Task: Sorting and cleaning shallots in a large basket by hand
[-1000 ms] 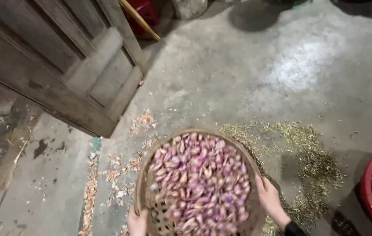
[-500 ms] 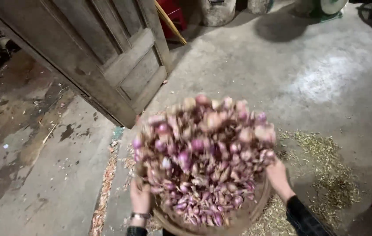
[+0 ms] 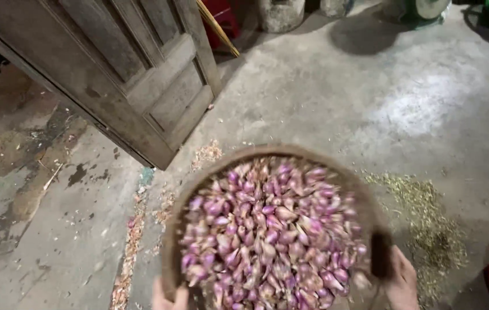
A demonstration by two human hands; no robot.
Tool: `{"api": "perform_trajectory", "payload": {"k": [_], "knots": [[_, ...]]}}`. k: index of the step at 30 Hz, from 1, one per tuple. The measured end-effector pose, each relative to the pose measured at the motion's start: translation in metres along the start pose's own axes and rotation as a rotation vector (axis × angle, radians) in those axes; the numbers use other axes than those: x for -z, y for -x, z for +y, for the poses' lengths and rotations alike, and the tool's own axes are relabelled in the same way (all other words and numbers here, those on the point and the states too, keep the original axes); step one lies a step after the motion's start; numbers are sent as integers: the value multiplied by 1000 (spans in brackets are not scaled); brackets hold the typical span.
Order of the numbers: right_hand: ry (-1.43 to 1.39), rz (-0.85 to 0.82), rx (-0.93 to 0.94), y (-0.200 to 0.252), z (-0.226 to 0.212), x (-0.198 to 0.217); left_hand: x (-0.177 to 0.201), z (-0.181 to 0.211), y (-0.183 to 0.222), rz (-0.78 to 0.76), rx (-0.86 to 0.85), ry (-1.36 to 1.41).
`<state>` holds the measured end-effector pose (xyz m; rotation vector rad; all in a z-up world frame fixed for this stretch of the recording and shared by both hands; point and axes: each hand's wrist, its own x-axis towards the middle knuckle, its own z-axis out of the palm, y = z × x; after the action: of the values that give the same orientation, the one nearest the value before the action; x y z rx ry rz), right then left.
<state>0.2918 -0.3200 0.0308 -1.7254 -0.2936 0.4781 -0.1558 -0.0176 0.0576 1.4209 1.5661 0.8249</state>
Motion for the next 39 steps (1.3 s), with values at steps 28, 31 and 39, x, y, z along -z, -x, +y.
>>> {"api": "perform_trajectory", "payload": {"k": [28, 31, 39], "knots": [[133, -229, -52, -51, 38, -32, -59, -20, -8, -94, -154, 61], [449, -129, -158, -12, 57, -11, -61, -82, 12, -126, -8, -1], [394, 30, 35, -12, 84, 40, -27, 12, 31, -62, 141, -1]]}}
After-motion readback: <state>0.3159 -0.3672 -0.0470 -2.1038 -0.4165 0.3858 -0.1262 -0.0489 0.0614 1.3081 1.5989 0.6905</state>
